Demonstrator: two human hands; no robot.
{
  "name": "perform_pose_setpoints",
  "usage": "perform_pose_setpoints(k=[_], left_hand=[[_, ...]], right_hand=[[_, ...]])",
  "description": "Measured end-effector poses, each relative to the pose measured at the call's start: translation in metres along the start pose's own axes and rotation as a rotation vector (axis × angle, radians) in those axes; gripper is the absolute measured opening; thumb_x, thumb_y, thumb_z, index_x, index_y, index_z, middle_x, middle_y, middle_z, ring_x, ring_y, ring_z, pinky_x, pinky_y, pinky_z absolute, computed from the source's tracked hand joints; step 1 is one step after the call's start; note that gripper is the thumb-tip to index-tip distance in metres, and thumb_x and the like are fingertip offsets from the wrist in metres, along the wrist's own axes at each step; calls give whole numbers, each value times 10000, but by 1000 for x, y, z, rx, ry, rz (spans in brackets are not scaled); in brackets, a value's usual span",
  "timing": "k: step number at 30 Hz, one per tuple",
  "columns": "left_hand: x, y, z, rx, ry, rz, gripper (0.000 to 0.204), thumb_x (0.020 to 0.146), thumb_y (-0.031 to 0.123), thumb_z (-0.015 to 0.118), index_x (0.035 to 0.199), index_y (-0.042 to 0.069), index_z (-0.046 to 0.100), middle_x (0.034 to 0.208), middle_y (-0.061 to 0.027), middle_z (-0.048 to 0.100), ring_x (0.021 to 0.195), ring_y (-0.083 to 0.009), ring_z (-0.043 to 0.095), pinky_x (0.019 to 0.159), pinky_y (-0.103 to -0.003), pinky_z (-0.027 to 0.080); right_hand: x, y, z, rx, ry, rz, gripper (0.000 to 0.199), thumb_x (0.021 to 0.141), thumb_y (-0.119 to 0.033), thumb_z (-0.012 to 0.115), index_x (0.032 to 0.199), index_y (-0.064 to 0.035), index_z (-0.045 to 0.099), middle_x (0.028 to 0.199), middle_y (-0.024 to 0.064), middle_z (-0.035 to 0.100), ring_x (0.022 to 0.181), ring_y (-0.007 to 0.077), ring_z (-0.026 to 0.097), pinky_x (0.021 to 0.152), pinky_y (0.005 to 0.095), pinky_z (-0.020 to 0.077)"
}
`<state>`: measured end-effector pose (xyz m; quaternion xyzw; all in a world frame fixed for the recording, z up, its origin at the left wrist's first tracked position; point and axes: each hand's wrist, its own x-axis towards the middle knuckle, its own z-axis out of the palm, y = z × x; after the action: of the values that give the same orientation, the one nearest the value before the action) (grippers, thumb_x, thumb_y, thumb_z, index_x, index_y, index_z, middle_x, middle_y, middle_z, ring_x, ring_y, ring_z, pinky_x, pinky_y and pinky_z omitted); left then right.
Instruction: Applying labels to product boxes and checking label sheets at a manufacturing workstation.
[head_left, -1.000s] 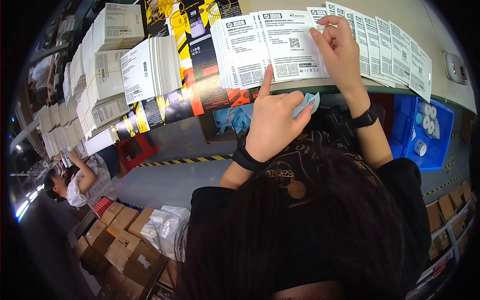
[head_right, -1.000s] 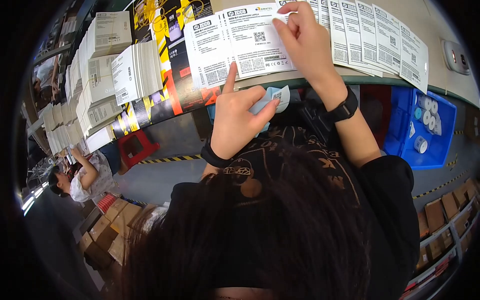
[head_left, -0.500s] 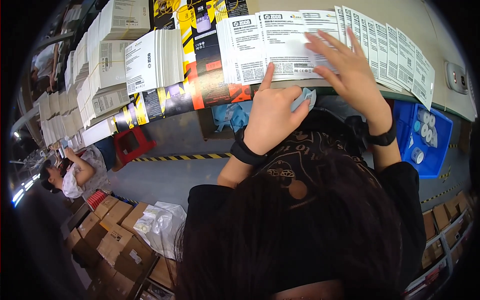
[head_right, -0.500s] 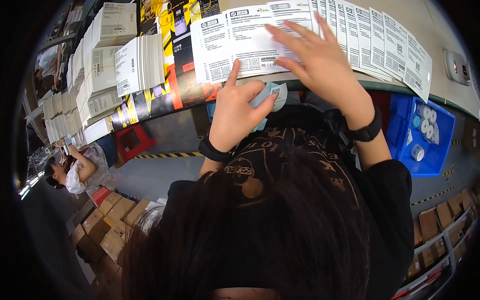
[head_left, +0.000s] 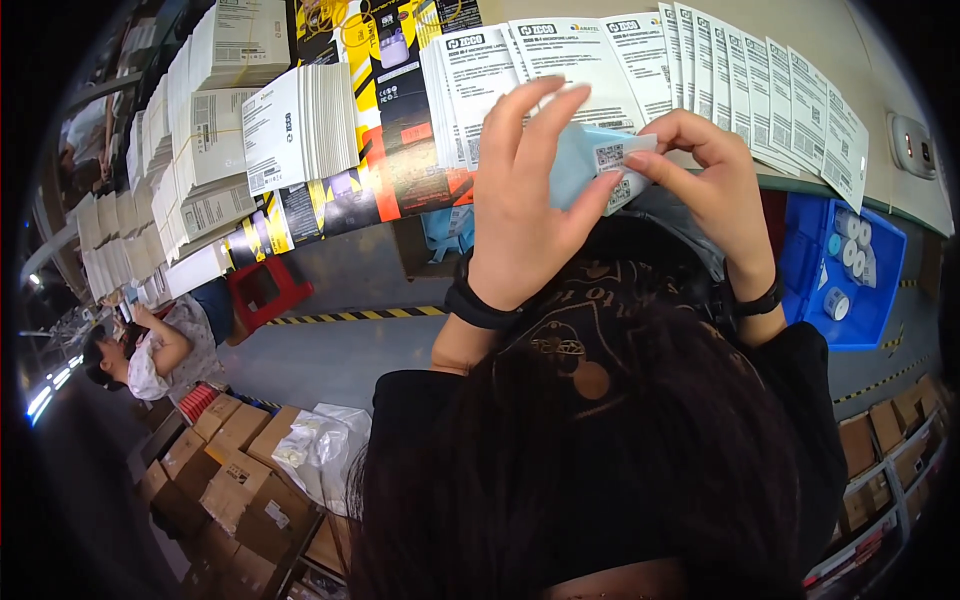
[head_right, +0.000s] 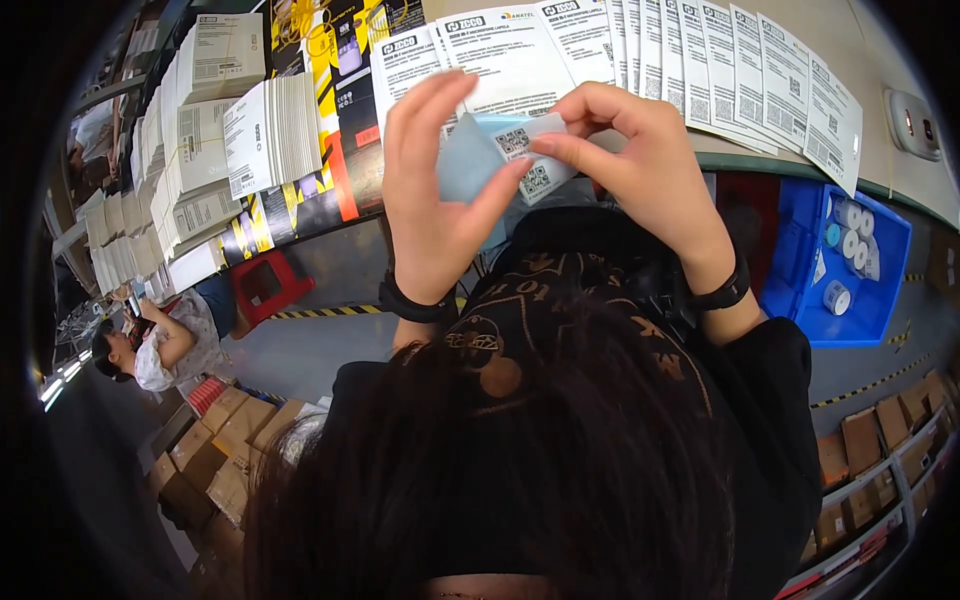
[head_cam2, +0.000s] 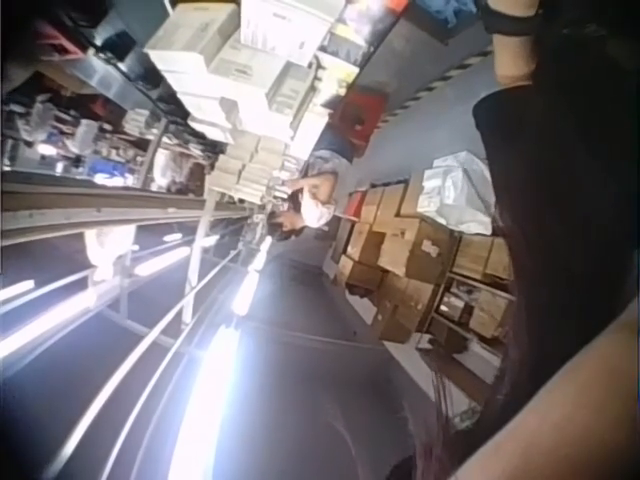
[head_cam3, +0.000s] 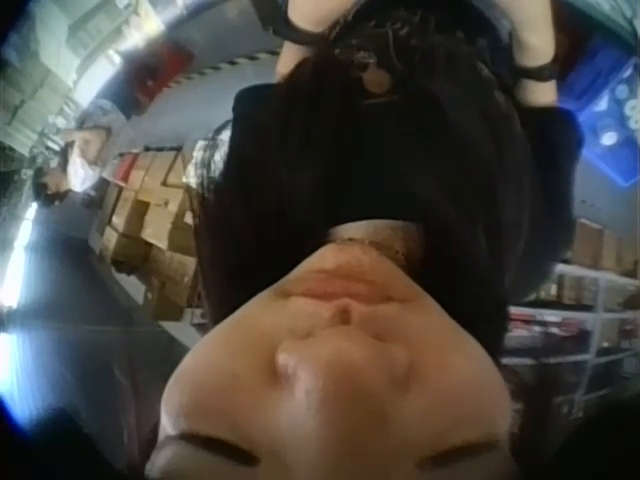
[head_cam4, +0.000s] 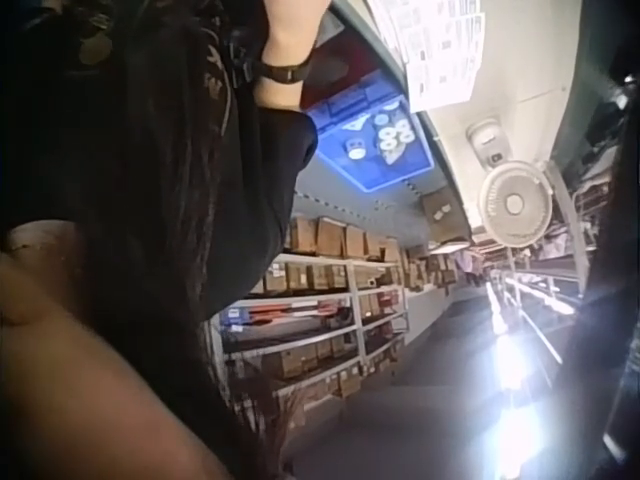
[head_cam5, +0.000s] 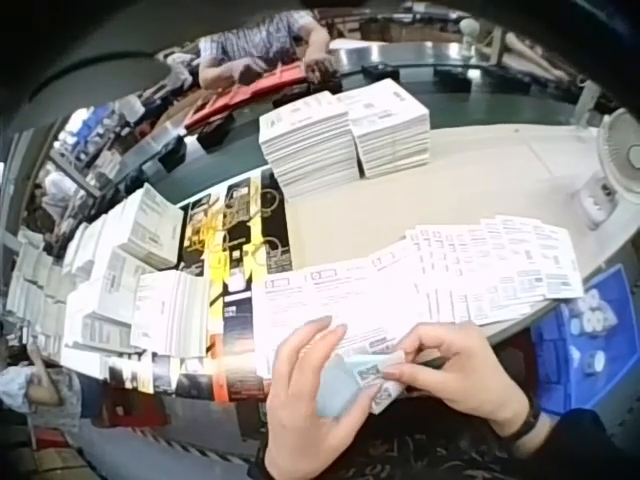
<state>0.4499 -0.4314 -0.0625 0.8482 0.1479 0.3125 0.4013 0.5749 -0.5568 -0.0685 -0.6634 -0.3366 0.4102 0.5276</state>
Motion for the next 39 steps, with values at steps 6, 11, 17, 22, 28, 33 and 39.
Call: perform_pose_setpoints(k=[6,11,17,22,28,33,39], left_hand=[[4,3,0,130,-159,84,437,661,39,704,1076,42,565,973,-104,611,738,-191,604,868,-353,427],[2,5,6,-22,-175,-72,384,676,65,705,1034,42,571,917,-100,617,709,-188,595,708,-297,463],[2,5,6,-92,-286,-234,217,692,111,698,864,33,592,827,-125,603,671,-246,584,571,-316,455],[2,5,3,-191,-282,-378,165,698,110,688,802,24,593,784,-113,606,666,-235,585,578,-308,452],[9,-5,6,-26,-78,-82,171,682,72,692,818,27,597,703,-81,603,613,-218,580,674,-332,454],[9,-16,7,-182,-102,-66,168,674,39,692,810,19,596,681,-73,585,600,-197,576,740,-359,445],[3,-19,6,-200,-103,-127,173,673,47,700,808,12,598,662,-64,581,576,-171,561,643,-309,453]], right_hand=[[-2,-9,8,-39,133,-106,92,763,-13,620,849,8,595,780,35,594,754,109,555,697,211,425],[3,-5,0,-72,205,-248,104,765,7,605,868,4,595,859,71,594,823,141,555,724,233,427],[12,0,-3,192,399,-402,285,768,15,594,1047,3,535,985,125,568,900,179,544,759,264,437],[7,-4,3,422,260,-281,526,765,19,605,1250,-15,404,914,107,569,857,154,546,762,259,444],[0,0,6,307,75,-88,692,742,51,620,1344,-33,288,806,58,558,791,112,545,758,237,446],[3,0,9,242,139,-135,692,733,62,625,1339,-32,305,772,40,551,764,96,542,746,227,446],[9,-5,12,142,295,-239,653,735,67,619,1317,-19,335,772,37,549,764,92,544,740,222,443]])
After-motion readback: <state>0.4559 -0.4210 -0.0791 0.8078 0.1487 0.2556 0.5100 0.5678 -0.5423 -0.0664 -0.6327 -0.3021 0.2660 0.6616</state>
